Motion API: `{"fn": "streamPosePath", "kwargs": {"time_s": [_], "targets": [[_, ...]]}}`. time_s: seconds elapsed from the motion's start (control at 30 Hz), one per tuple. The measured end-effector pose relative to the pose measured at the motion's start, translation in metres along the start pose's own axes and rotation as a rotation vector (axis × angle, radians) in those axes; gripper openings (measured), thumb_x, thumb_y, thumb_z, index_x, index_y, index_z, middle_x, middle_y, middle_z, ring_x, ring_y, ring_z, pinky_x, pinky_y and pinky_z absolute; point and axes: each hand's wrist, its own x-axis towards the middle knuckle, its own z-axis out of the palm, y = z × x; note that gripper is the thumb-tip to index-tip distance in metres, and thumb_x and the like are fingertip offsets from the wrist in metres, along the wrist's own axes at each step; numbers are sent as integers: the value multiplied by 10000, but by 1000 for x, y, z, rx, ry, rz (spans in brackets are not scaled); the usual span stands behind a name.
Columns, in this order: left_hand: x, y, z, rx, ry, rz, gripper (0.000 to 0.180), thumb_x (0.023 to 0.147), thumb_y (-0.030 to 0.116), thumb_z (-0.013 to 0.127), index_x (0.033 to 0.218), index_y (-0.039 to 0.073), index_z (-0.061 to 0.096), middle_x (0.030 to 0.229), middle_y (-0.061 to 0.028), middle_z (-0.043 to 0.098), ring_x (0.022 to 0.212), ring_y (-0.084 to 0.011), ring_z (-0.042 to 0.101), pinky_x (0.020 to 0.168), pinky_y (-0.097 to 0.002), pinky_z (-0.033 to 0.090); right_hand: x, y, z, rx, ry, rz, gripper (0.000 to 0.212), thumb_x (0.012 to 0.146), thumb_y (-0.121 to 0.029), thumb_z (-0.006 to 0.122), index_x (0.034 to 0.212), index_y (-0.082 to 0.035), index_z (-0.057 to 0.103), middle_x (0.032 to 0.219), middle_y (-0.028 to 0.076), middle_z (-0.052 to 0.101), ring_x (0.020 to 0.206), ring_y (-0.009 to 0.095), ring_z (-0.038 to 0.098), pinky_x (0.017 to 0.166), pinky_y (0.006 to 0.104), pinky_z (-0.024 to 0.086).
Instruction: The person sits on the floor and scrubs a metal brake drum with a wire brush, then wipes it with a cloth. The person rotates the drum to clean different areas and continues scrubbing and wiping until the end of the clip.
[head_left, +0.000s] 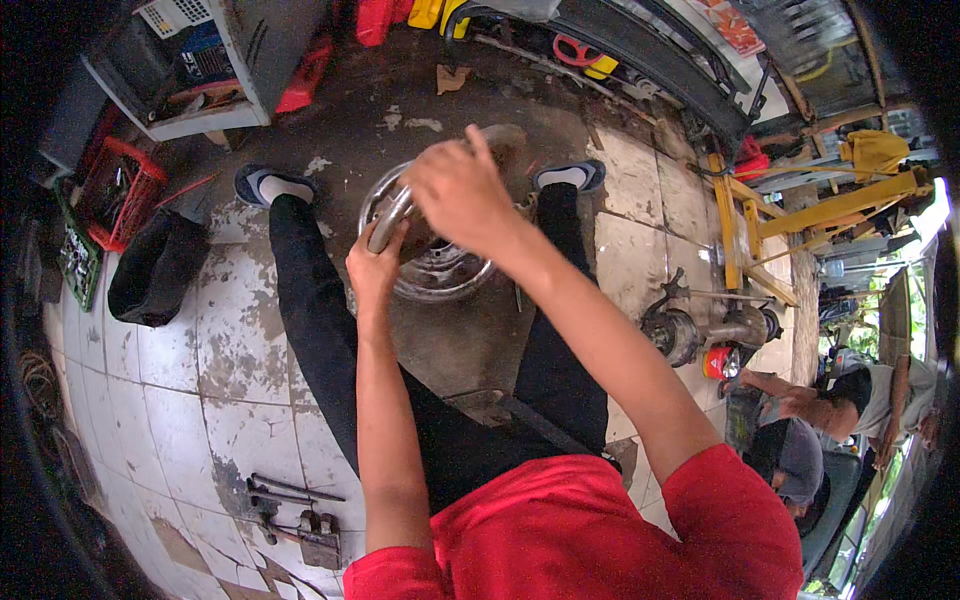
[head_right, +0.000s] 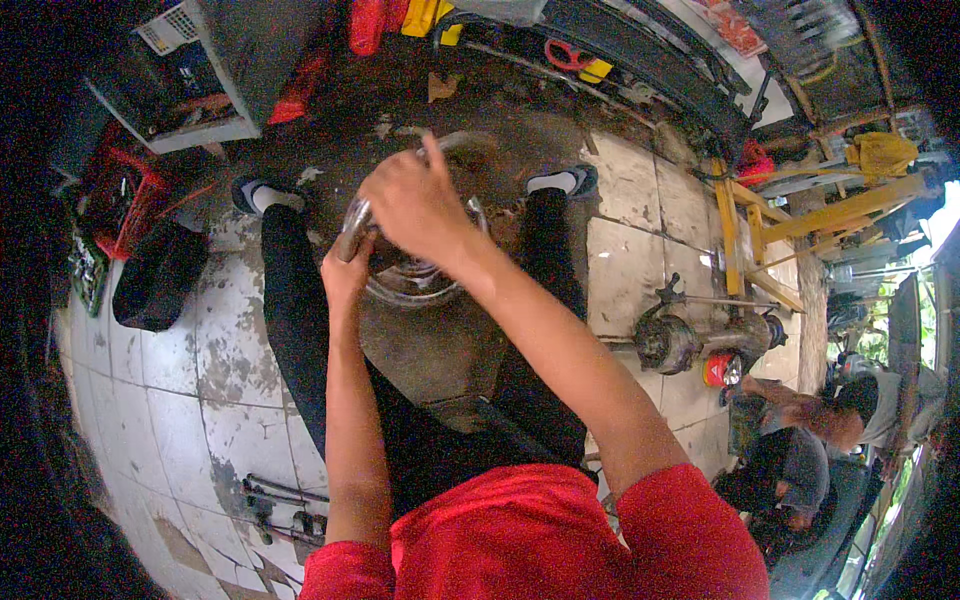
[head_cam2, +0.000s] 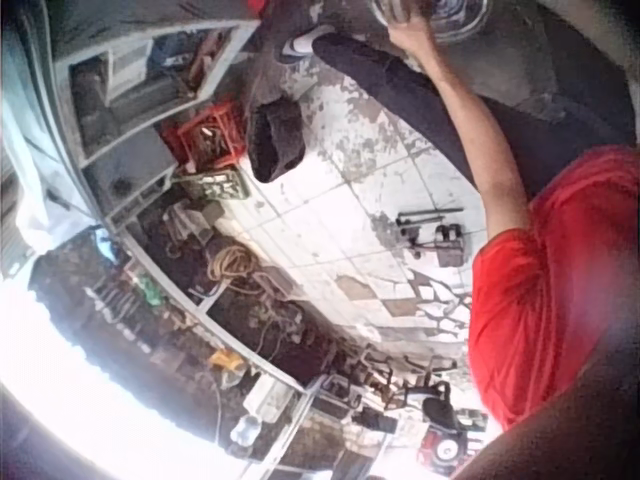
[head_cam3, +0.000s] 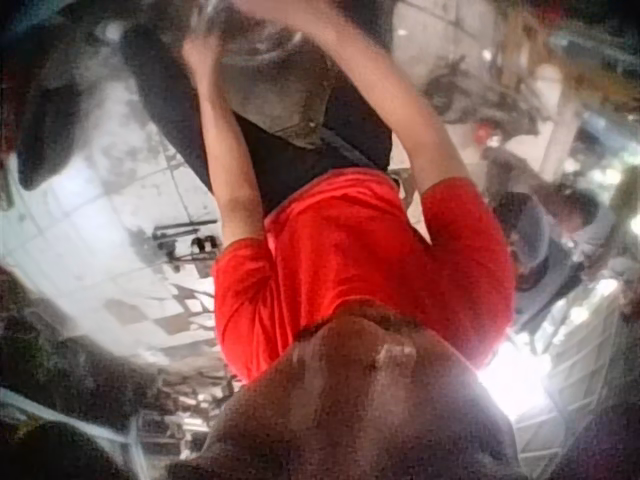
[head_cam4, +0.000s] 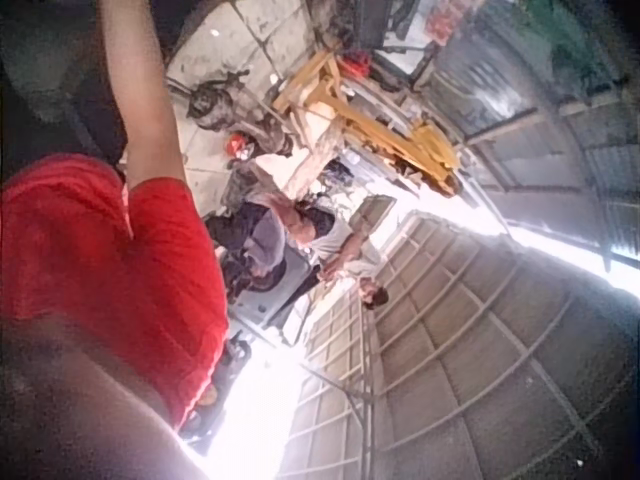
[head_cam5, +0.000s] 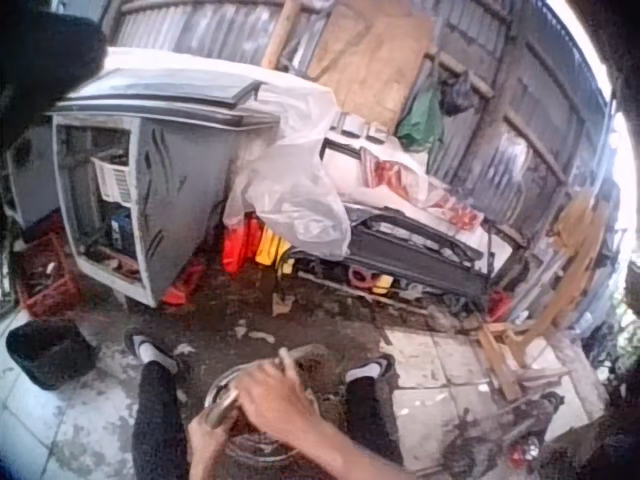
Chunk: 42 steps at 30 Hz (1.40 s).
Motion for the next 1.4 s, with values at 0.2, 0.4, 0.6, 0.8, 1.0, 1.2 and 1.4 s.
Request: {"fn": "streamPosePath", "kwargs": {"time_s": [0.2,0.4,0.6,0.8,1.0,1.2,1.4], "targets": [[6,9,3,36,-40,-12,519,804,425,776,1121,21,703,942,-209,723,905,-310,717,805,-366,524,6,84,-3,410,184,286,283,986,-201,462,965,-78,716,1053,126,682,1070,310,586,1006,446,372],[11,3,7,15,-50,27,523,794,421,788,1120,21,704,940,-214,723,909,-308,717,805,-363,524,0,77,13,138,262,400,265,964,-208,491,946,-64,712,1026,128,682,1054,325,583,1026,499,354],[11,2,6,21,-60,4,525,783,398,796,1123,10,697,952,-228,719,919,-322,714,800,-354,521,2,-5,7,-20,119,95,209,893,-172,545,904,-53,717,973,129,677,1056,288,590,1116,547,271],[25,-50,14,432,24,331,251,838,244,692,926,9,689,869,-220,697,854,-371,695,724,-434,543,-3,-57,45,-42,94,-100,188,839,-179,566,858,-47,697,926,102,661,1033,265,585,1154,523,233],[17,-46,15,458,47,426,190,835,221,650,860,35,686,834,-180,693,781,-370,682,670,-458,542,-6,-53,50,-79,46,-192,173,803,-178,582,859,-57,694,898,72,647,1018,236,582,1154,496,245],[12,-31,13,377,41,420,185,836,214,649,850,36,694,835,-179,694,780,-360,684,666,-446,541,-6,-54,53,-100,74,-180,176,807,-166,581,876,-52,697,912,77,649,1017,238,588,1133,490,275],[15,-46,18,266,1,421,206,852,224,649,864,23,694,848,-193,696,810,-366,692,686,-443,542,-5,-56,46,-19,87,-166,166,854,-179,581,895,-68,697,915,82,660,1004,242,595,1111,481,307]]}}
